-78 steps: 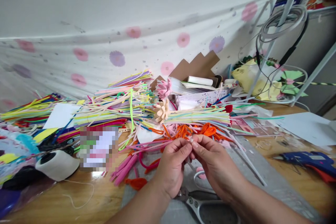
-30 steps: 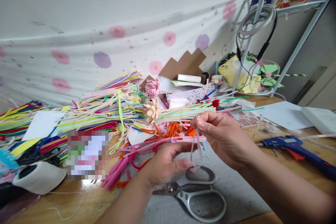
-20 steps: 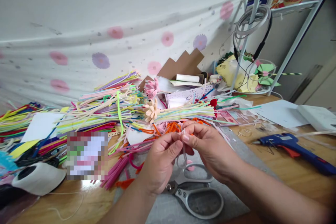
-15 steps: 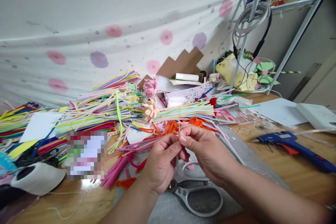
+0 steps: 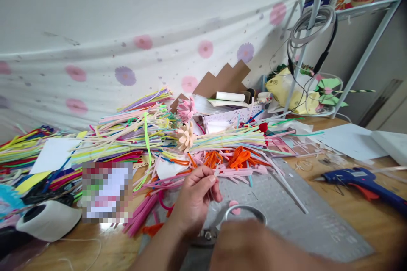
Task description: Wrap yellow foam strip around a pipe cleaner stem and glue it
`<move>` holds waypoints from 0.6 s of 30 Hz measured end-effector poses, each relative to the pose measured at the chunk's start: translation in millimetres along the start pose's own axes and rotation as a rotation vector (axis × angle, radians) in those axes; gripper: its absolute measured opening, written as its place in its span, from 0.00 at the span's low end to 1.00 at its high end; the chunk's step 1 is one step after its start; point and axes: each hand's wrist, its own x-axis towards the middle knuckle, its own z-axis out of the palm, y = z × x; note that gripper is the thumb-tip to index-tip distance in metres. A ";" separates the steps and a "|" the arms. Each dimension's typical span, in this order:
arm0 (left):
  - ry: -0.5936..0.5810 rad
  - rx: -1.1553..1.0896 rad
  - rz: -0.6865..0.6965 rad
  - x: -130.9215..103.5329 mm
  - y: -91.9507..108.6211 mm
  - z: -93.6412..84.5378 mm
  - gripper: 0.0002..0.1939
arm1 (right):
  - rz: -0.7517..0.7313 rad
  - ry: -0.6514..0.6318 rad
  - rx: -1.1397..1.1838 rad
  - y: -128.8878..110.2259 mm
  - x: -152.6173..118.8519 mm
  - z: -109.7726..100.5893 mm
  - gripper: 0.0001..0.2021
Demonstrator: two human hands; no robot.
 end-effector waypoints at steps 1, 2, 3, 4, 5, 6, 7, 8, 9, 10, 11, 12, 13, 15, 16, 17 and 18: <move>0.005 0.005 -0.005 0.2 0.4 -1.3 0.07 | 0.056 -0.015 -0.080 6.3 -2.3 2.4 0.07; 0.012 0.011 -0.009 0.4 1.0 -2.4 0.07 | 0.125 -0.039 -0.201 13.6 -5.1 4.8 0.09; 0.021 0.017 -0.009 0.5 1.9 -3.2 0.06 | 0.191 -0.075 -0.350 21.5 -8.4 7.8 0.12; 0.031 0.025 -0.007 0.6 2.9 -3.7 0.06 | 0.247 -0.121 -0.520 29.5 -12.1 11.8 0.15; 0.042 0.035 -0.002 0.5 4.1 -4.0 0.06 | 0.261 -0.155 -0.663 36.9 -15.7 16.9 0.17; 0.055 0.046 0.005 0.4 5.4 -4.1 0.06 | 0.252 -0.178 -0.771 43.3 -18.8 22.9 0.19; 0.068 0.060 0.015 0.1 6.9 -4.2 0.06 | 0.221 -0.178 -0.834 48.1 -21.2 29.3 0.19; 0.082 0.076 0.026 -0.2 8.5 -4.1 0.06 | 0.194 -0.168 -0.866 51.1 -22.6 35.2 0.18; 0.095 0.092 0.038 -0.7 10.3 -4.2 0.06 | 0.185 -0.157 -0.875 52.1 -23.1 40.0 0.17; 0.107 0.106 0.050 -1.2 12.4 -4.6 0.06 | 0.194 -0.149 -0.863 51.1 -22.8 42.8 0.17; 0.118 0.119 0.064 -1.7 14.8 -5.2 0.06 | 0.216 -0.149 -0.835 48.5 -22.1 43.1 0.19; 0.129 0.130 0.081 -2.1 17.7 -6.3 0.06 | 0.253 -0.151 -0.796 44.5 -21.6 40.6 0.21; 0.140 0.139 0.103 -2.5 20.9 -7.9 0.06 | 0.296 -0.150 -0.747 39.5 -21.9 35.4 0.25; 0.168 0.150 0.157 -3.2 28.2 -12.1 0.06 | 0.391 -0.120 -0.637 29.0 -25.6 18.1 0.32; 0.186 0.153 0.187 -3.4 32.1 -14.6 0.06 | 0.435 -0.087 -0.582 24.5 -29.2 7.4 0.34; 0.206 0.156 0.216 -3.6 35.7 -17.0 0.05 | 0.482 -0.051 -0.524 21.2 -33.6 -3.6 0.34; 0.225 0.157 0.242 -3.8 39.0 -19.2 0.05 | 0.523 -0.007 -0.468 19.1 -38.2 -14.0 0.33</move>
